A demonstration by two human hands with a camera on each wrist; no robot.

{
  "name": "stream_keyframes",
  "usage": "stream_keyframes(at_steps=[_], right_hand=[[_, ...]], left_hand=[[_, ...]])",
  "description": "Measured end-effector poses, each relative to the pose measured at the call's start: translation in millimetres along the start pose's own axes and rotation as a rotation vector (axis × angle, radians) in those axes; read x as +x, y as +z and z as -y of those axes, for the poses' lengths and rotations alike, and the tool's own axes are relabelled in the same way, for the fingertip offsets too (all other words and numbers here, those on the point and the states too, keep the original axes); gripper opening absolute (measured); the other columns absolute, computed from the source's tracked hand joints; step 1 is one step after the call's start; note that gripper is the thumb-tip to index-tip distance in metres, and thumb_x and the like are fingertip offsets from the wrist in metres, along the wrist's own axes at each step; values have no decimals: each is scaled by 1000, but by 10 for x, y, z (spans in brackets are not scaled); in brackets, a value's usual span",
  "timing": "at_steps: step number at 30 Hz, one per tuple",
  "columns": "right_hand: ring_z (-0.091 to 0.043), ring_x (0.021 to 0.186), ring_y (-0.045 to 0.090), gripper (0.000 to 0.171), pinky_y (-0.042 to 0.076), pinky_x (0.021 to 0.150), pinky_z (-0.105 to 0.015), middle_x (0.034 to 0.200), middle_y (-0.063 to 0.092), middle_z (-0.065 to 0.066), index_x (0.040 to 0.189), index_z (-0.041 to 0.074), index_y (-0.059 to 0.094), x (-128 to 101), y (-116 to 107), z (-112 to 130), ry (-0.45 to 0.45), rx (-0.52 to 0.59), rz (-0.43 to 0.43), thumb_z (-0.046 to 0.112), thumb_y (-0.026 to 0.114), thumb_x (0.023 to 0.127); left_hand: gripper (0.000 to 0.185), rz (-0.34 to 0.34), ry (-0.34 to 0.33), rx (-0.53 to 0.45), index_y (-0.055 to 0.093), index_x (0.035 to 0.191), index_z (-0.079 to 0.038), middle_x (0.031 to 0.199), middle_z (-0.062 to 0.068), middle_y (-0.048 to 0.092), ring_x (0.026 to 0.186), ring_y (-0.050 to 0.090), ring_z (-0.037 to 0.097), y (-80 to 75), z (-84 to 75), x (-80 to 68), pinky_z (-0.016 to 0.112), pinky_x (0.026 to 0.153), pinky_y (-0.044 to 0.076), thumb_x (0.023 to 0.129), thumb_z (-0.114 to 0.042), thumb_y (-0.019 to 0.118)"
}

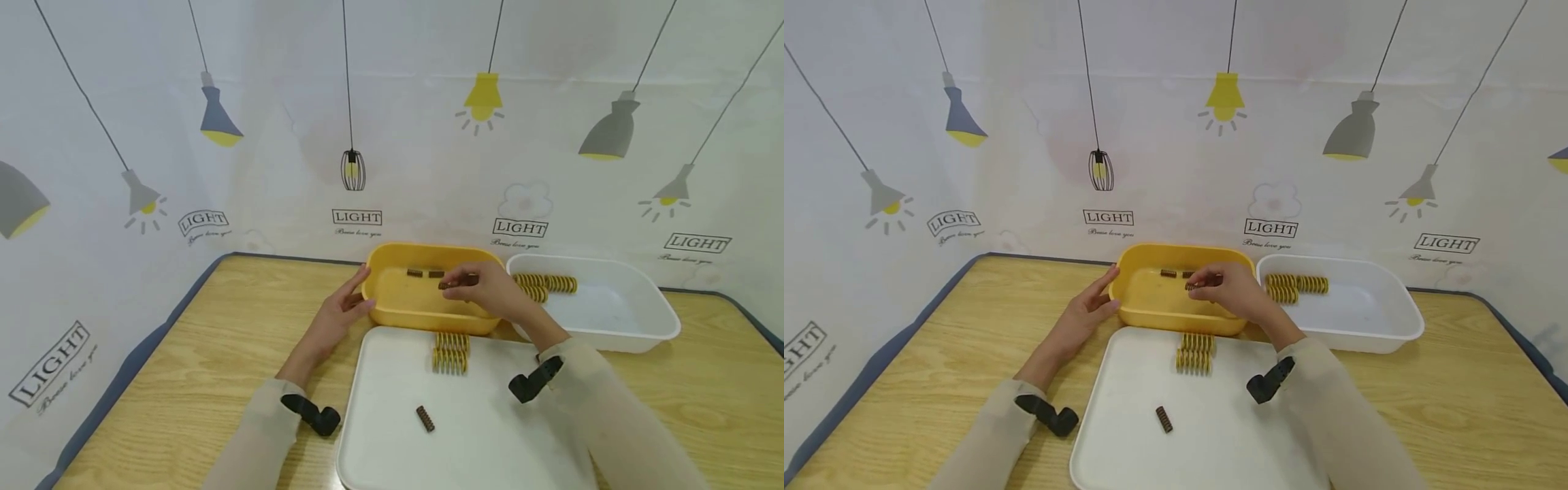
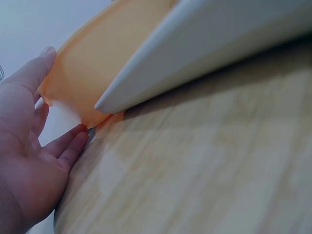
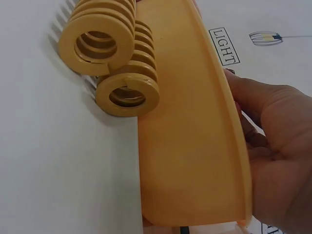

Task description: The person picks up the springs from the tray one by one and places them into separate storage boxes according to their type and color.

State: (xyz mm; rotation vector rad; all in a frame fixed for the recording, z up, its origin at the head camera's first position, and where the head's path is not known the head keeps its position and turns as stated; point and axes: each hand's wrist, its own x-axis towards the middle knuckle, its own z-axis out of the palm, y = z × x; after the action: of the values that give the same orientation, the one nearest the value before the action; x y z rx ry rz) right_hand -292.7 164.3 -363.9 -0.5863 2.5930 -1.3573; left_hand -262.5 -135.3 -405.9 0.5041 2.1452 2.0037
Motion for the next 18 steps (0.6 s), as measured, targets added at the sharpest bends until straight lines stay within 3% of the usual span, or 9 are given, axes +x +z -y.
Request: stream_keyframes(at_steps=[9, 18], right_hand=[[-21, 90, 61, 20, 54, 78, -33, 98, 68, -3, 102, 11, 72, 157, 53, -62, 63, -35, -30, 22, 74, 86], [-20, 88, 61, 17, 54, 77, -38, 99, 69, -2, 100, 12, 74, 262, 123, -91, 106, -38, -25, 18, 75, 85]], left_hand=[[61, 0, -4, 0, 30, 151, -17, 158, -7, 15, 133, 37, 35, -9, 3, 3, 40, 107, 35, 96, -13, 58], [61, -5, -5, 1, 31, 150, -19, 158, -7, 15, 133, 37, 34, 0, -11, -1, 40, 106, 35, 96, -13, 59]])
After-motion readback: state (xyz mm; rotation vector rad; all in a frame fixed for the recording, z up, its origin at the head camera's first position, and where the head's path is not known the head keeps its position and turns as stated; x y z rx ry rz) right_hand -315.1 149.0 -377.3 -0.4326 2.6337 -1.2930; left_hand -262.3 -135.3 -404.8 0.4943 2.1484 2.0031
